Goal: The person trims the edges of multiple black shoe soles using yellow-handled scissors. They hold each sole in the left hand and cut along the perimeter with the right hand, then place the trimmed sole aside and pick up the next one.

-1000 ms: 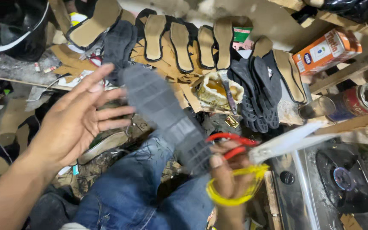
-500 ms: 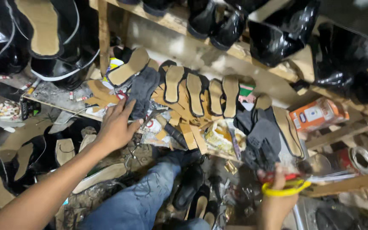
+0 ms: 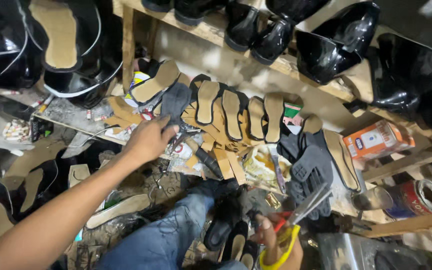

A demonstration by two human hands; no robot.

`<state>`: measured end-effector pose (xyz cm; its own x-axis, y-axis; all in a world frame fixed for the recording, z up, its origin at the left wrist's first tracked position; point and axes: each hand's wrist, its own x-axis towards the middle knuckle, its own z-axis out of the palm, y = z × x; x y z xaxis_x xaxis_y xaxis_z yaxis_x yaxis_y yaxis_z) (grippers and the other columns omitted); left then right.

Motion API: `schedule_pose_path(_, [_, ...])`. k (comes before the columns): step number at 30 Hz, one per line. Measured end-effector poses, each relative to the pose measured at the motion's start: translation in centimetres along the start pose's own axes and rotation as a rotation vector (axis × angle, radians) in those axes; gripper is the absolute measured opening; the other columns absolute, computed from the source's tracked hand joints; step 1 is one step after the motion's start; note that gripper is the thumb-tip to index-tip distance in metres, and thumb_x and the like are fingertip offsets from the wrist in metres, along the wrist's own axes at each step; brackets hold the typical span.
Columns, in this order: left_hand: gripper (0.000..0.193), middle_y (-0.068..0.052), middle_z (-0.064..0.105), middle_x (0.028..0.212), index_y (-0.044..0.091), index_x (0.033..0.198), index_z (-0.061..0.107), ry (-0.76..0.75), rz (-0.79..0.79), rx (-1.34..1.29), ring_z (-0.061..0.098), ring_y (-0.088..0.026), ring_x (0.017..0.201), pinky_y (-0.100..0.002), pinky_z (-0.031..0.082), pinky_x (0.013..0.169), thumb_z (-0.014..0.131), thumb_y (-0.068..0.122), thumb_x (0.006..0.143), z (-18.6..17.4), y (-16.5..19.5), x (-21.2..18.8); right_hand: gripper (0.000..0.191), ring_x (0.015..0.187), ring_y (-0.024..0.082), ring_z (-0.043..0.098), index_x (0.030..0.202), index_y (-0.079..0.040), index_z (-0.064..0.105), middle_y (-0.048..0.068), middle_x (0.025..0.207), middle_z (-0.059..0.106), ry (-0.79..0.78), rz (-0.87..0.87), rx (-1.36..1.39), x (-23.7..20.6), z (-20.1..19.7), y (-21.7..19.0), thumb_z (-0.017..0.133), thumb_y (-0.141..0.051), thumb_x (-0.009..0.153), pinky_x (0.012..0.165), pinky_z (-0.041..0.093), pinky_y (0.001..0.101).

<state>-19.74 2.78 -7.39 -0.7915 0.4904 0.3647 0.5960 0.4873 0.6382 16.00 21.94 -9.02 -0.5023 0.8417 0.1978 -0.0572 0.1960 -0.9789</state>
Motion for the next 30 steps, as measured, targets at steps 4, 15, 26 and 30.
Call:
schedule_pose_path(4, [0.054,-0.020,0.074,0.118,-0.006,0.124,0.068,0.044,-0.413,-0.653,0.069,-0.030,0.106,-0.041,0.054,0.091,0.052,0.043,0.109,-1.7,1.2,0.7,0.037,0.063,0.020,0.070,0.115,0.010,0.062,0.020,0.092,0.079,-0.065,0.183,-0.079,-1.8,0.1,1.1,0.069,-0.016,0.089,0.058,0.057,0.0321])
schedule_pose_path(15, [0.091,-0.014,0.068,0.112,0.015,0.154,0.029,-0.565,-0.461,-1.429,0.070,-0.021,0.101,-0.036,0.057,0.091,0.069,-0.011,0.076,-3.9,9.6,-10.8,0.045,0.074,0.015,0.070,0.126,0.005,0.058,0.015,0.107,0.079,-0.330,0.088,0.113,-5.6,6.6,-1.2,0.069,-0.020,0.091,0.069,0.058,0.0289])
schedule_pose_path(26, [0.063,-0.011,0.071,0.123,0.009,0.150,0.036,-0.456,-0.804,-1.522,0.068,-0.019,0.106,-0.037,0.053,0.095,0.061,0.014,0.092,-4.7,12.1,-11.2,0.056,0.078,0.011,0.061,0.127,-0.001,0.060,0.006,0.094,0.065,-0.359,0.145,0.079,-8.2,8.0,-1.3,0.086,-0.007,0.079,0.066,0.051,0.0262])
schedule_pose_path(30, [0.064,-0.011,0.067,0.119,0.009,0.153,0.039,-0.320,-0.554,-1.429,0.067,-0.020,0.101,-0.039,0.058,0.086,0.061,0.014,0.093,-6.8,12.4,-10.2,0.069,0.078,0.014,0.064,0.133,-0.003,0.059,0.005,0.097,0.067,-0.395,0.354,0.096,-9.9,7.0,0.2,0.087,-0.011,0.071,0.067,0.055,0.0297])
